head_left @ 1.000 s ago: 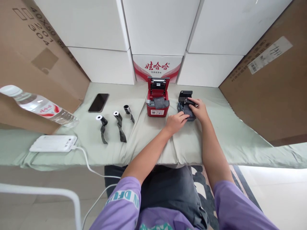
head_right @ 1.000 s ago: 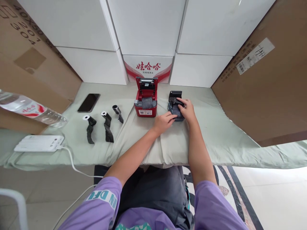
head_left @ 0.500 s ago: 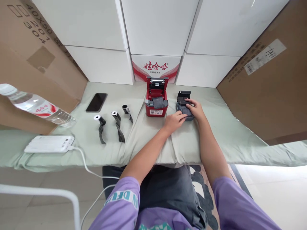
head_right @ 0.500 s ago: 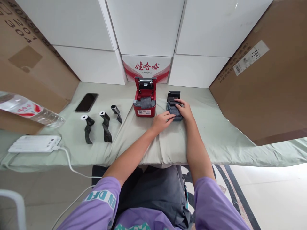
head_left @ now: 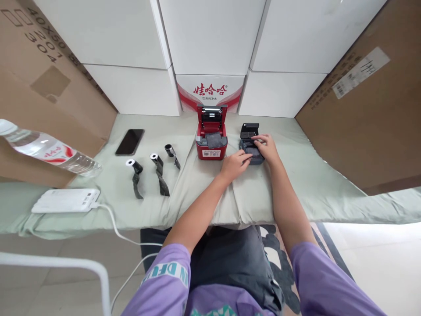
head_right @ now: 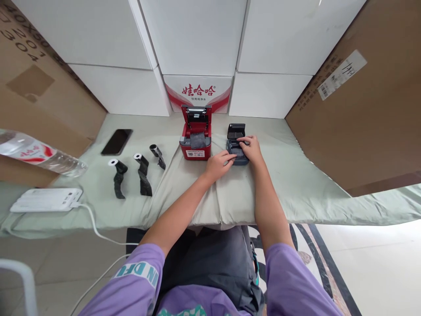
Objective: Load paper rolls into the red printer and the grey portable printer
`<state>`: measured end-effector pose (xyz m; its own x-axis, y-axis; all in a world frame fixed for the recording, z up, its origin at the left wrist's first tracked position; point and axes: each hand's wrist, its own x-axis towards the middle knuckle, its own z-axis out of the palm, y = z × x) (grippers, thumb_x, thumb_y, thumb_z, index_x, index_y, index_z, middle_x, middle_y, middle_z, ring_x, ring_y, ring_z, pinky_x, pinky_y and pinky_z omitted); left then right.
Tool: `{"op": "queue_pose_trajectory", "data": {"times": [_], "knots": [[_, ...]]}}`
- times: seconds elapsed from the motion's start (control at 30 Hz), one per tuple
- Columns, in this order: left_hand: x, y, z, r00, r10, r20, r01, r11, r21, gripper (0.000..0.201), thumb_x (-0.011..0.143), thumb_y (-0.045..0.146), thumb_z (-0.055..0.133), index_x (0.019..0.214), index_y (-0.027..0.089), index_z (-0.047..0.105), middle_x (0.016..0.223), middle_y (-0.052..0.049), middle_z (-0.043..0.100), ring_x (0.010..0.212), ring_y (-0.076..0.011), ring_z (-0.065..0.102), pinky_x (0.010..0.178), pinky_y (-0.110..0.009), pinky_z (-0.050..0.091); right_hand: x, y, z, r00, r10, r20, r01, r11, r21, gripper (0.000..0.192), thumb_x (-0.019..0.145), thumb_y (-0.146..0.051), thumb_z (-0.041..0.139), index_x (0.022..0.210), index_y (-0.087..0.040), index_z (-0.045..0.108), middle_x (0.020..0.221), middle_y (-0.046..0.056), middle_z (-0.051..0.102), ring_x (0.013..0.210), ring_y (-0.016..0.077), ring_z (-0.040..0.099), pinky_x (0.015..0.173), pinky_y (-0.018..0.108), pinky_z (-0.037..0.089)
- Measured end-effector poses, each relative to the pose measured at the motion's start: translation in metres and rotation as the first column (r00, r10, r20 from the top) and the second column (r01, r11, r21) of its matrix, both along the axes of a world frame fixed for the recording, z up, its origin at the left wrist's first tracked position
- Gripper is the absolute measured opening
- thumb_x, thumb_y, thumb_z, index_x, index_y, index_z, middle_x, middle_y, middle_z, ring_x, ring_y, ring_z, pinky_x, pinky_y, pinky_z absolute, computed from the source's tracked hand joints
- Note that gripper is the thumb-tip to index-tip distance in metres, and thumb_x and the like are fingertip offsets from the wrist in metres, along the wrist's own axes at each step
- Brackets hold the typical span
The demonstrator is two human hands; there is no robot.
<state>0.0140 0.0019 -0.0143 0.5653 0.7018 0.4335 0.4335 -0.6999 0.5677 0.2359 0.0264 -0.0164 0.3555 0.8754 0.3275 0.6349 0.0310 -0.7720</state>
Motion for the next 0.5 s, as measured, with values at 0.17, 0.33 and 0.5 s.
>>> {"op": "queue_pose_trajectory", "data": {"times": [0.17,0.33,0.5], "knots": [[0.001,-0.001,-0.002,1.0,-0.007,0.002,0.007,0.999,0.036,0.032,0.104,0.028,0.055,0.128,0.027,0.076,0.115,-0.002,0.077,0.096,-0.0146,0.072,0.073,-0.024,0.049,0.004,0.01,-0.002,0.988,0.008,-0.157,0.01,0.993,0.116,0.058,0.079,-0.056,0.065,0.13,-0.026,0.067,0.143,0.012,0.06,0.126,0.0291,0.059,0.111,0.049,0.049],[0.003,-0.003,-0.002,0.999,-0.048,0.0,0.048,0.995,0.093,0.034,0.106,0.029,0.052,0.132,0.025,0.074,0.116,-0.003,0.077,0.094,-0.0142,0.073,0.072,-0.025,0.049,0.005,0.017,-0.006,0.927,0.107,-0.36,-0.079,0.993,0.093,0.084,0.08,-0.076,0.057,0.152,-0.034,0.045,0.152,0.01,0.058,0.133,0.0291,0.06,0.099,0.044,0.055],[0.004,-0.004,-0.003,0.998,-0.063,-0.004,0.063,0.987,0.146,0.035,0.108,0.03,0.049,0.134,0.026,0.073,0.117,-0.005,0.077,0.094,-0.0139,0.073,0.071,-0.024,0.049,0.004,0.015,-0.007,0.902,0.085,-0.424,-0.032,0.991,0.129,0.078,0.075,-0.058,0.065,0.147,-0.032,0.052,0.137,0.008,0.065,0.119,0.0275,0.064,0.093,0.042,0.056]]}}
